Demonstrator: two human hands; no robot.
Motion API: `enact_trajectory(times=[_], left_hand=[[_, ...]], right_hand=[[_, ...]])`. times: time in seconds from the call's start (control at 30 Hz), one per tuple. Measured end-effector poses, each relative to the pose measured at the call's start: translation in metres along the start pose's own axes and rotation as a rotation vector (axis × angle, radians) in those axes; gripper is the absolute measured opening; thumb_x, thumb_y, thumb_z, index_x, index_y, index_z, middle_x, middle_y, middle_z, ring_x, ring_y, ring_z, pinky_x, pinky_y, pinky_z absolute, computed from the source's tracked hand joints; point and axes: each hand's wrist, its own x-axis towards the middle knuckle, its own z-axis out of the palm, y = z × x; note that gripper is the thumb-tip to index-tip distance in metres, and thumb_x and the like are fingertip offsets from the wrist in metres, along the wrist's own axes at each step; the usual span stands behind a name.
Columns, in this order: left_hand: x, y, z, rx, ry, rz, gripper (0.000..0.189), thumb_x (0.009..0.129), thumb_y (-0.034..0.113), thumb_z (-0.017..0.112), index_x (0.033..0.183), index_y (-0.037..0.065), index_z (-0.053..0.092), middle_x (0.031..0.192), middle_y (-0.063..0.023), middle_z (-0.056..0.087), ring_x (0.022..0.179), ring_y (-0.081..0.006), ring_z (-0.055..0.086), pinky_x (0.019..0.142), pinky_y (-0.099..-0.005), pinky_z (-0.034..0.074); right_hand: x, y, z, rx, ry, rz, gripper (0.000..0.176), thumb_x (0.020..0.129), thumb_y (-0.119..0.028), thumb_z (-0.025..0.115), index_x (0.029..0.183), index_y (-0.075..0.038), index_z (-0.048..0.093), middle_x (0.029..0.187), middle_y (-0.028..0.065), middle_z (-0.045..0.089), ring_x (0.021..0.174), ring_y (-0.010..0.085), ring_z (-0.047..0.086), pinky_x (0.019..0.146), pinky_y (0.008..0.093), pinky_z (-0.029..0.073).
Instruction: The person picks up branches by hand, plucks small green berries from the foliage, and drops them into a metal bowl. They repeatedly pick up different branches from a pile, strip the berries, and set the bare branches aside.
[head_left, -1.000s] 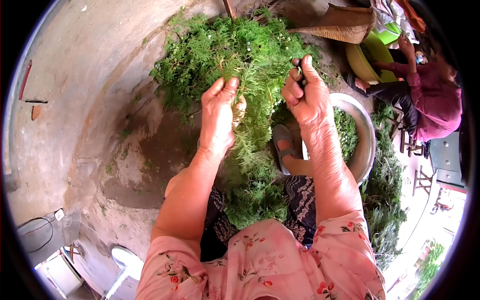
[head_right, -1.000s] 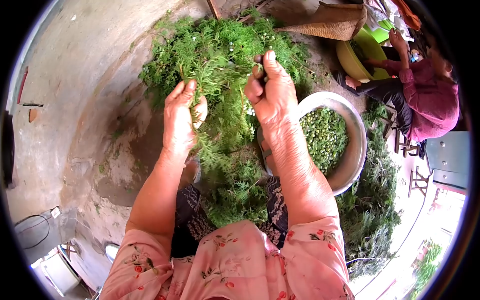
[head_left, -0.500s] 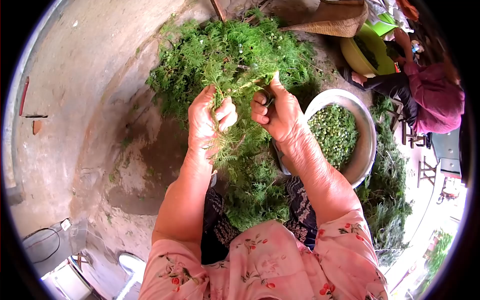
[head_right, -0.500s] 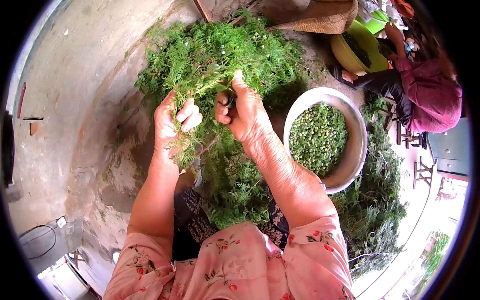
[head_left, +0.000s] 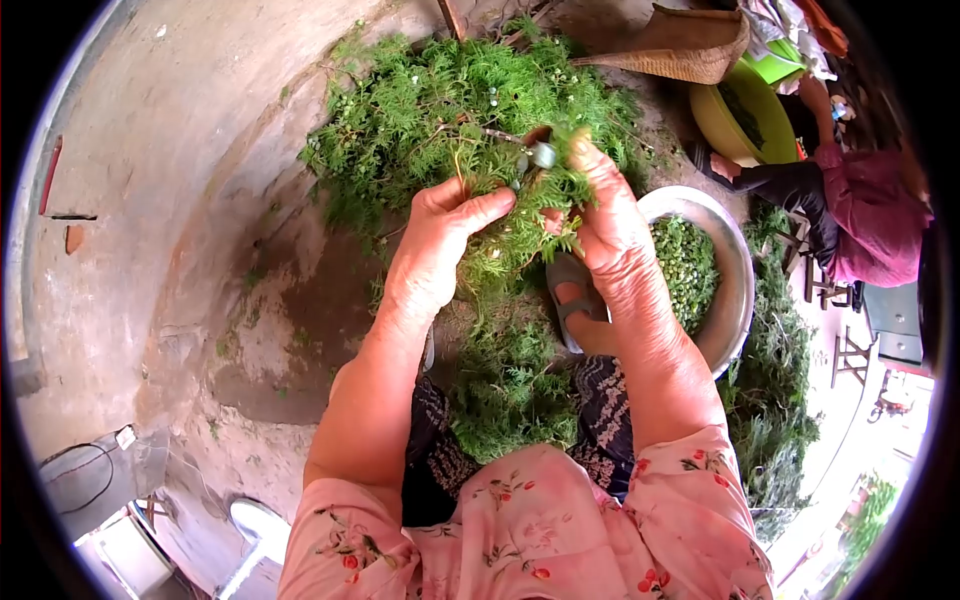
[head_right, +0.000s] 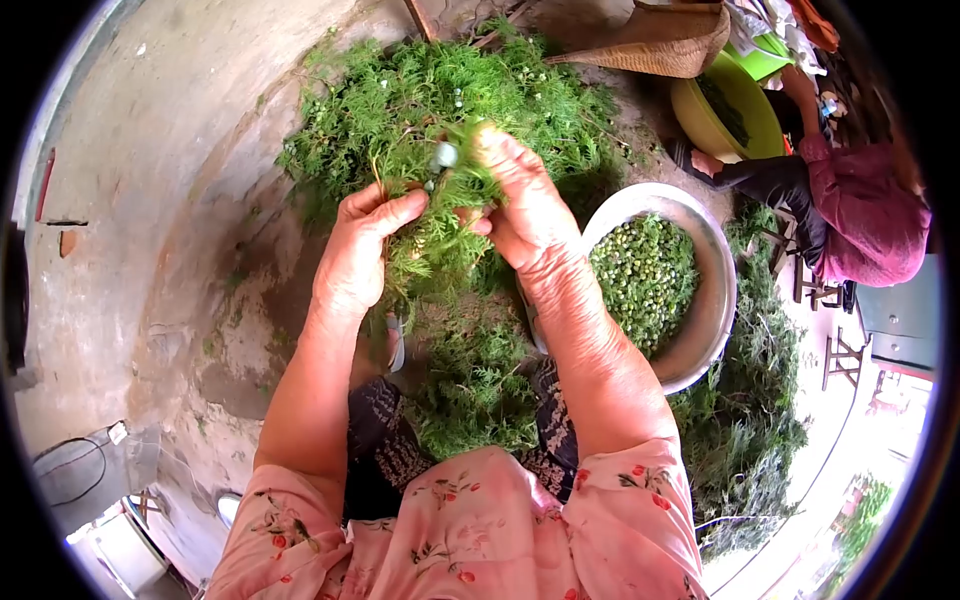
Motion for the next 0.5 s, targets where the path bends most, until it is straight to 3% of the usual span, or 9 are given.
enact_trajectory(times=[0.03, 0.13, 0.2, 0.27, 0.33, 0.37, 0.4, 0.47, 0.5], left_hand=[[0.001, -0.001, -0.001, -0.003, 0.003, 0.021, 0.015, 0.078, 0.007, 0.065, 0.092, 0.002, 0.064, 0.085, -0.0020, 0.064, 0.073, -0.0079, 0.057, 0.066, -0.0234, 0.046], [-0.003, 0.011, 0.005, 0.018, -0.002, 0.018, 0.017, 0.076, 0.008, 0.067, 0.092, 0.002, 0.064, 0.083, -0.0016, 0.064, 0.072, -0.0080, 0.057, 0.067, -0.0231, 0.045], [-0.001, 0.006, 0.000, 0.067, 0.015, -0.008, 0.017, 0.075, 0.009, 0.068, 0.091, 0.002, 0.064, 0.080, -0.0003, 0.064, 0.067, -0.0060, 0.056, 0.061, -0.0210, 0.044], [-0.001, 0.005, -0.003, 0.224, -0.040, -0.083, 0.015, 0.074, 0.010, 0.069, 0.087, 0.005, 0.065, 0.080, 0.0020, 0.063, 0.072, -0.0062, 0.055, 0.069, -0.0230, 0.042], [-0.004, 0.004, 0.003, 0.180, -0.032, -0.057, 0.014, 0.073, 0.009, 0.070, 0.085, 0.005, 0.065, 0.078, 0.0024, 0.063, 0.071, -0.0051, 0.054, 0.067, -0.0224, 0.042], [-0.004, 0.004, 0.007, 0.166, -0.025, -0.004, 0.014, 0.073, 0.009, 0.070, 0.085, 0.005, 0.065, 0.073, 0.0029, 0.062, 0.062, -0.0032, 0.050, 0.055, -0.0195, 0.038], [-0.005, 0.004, 0.009, 0.153, -0.017, 0.050, 0.014, 0.073, 0.010, 0.071, 0.085, 0.005, 0.065, 0.069, 0.0033, 0.061, 0.052, -0.0013, 0.047, 0.043, -0.0166, 0.034], [-0.011, 0.003, 0.004, 0.173, -0.009, 0.060, 0.013, 0.073, 0.009, 0.071, 0.084, 0.006, 0.065, 0.069, 0.0035, 0.061, 0.052, -0.0007, 0.046, 0.042, -0.0164, 0.033], [-0.013, 0.002, 0.001, 0.196, -0.001, 0.069, 0.012, 0.072, 0.008, 0.071, 0.083, 0.007, 0.065, 0.069, 0.0037, 0.061, 0.051, -0.0001, 0.045, 0.041, -0.0161, 0.031]], right_hand=[[-0.003, -0.006, 0.000, 0.011, 0.037, 0.044, 0.029, 0.085, -0.035, 0.056, 0.094, -0.008, 0.059, 0.077, 0.0003, 0.059, 0.055, 0.0071, 0.048, 0.039, 0.0187, 0.033], [0.002, -0.007, -0.008, -0.162, 0.085, -0.018, 0.025, 0.083, -0.035, 0.059, 0.088, -0.011, 0.061, 0.072, -0.0032, 0.059, 0.053, 0.0063, 0.048, 0.039, 0.0192, 0.033], [0.001, -0.006, 0.001, -0.325, 0.144, -0.063, 0.024, 0.084, -0.034, 0.059, 0.086, -0.010, 0.061, 0.069, -0.0034, 0.058, 0.052, 0.0072, 0.047, 0.040, 0.0207, 0.033], [0.003, -0.004, 0.000, -0.487, 0.200, -0.106, 0.024, 0.085, -0.033, 0.058, 0.084, -0.010, 0.061, 0.067, -0.0036, 0.058, 0.050, 0.0081, 0.046, 0.040, 0.0222, 0.034], [0.011, 0.004, -0.012, -1.176, 0.247, -0.719, 0.025, 0.088, -0.030, 0.054, 0.084, -0.006, 0.061, 0.061, -0.0017, 0.056, 0.047, 0.0116, 0.043, 0.043, 0.0249, 0.034], [0.014, 0.010, -0.010, -1.200, 0.331, -0.859, 0.029, 0.090, -0.028, 0.050, 0.079, -0.003, 0.059, 0.056, 0.0011, 0.053, 0.046, 0.0138, 0.040, 0.044, 0.0259, 0.033], [0.013, 0.006, -0.009, -1.201, 0.331, -0.859, 0.029, 0.090, -0.028, 0.050, 0.079, -0.003, 0.059, 0.056, 0.0011, 0.053, 0.046, 0.0138, 0.040, 0.044, 0.0259, 0.033], [0.011, -0.008, -0.013, -0.886, 0.629, -0.474, 0.027, 0.091, -0.028, 0.050, 0.081, -0.004, 0.057, 0.061, 0.0006, 0.049, 0.051, 0.0090, 0.042, 0.045, 0.0233, 0.033], [0.013, -0.023, -0.027, -0.599, 0.553, -0.448, 0.025, 0.091, -0.026, 0.050, 0.083, -0.003, 0.055, 0.063, 0.0019, 0.049, 0.050, 0.0101, 0.041, 0.044, 0.0228, 0.032]])
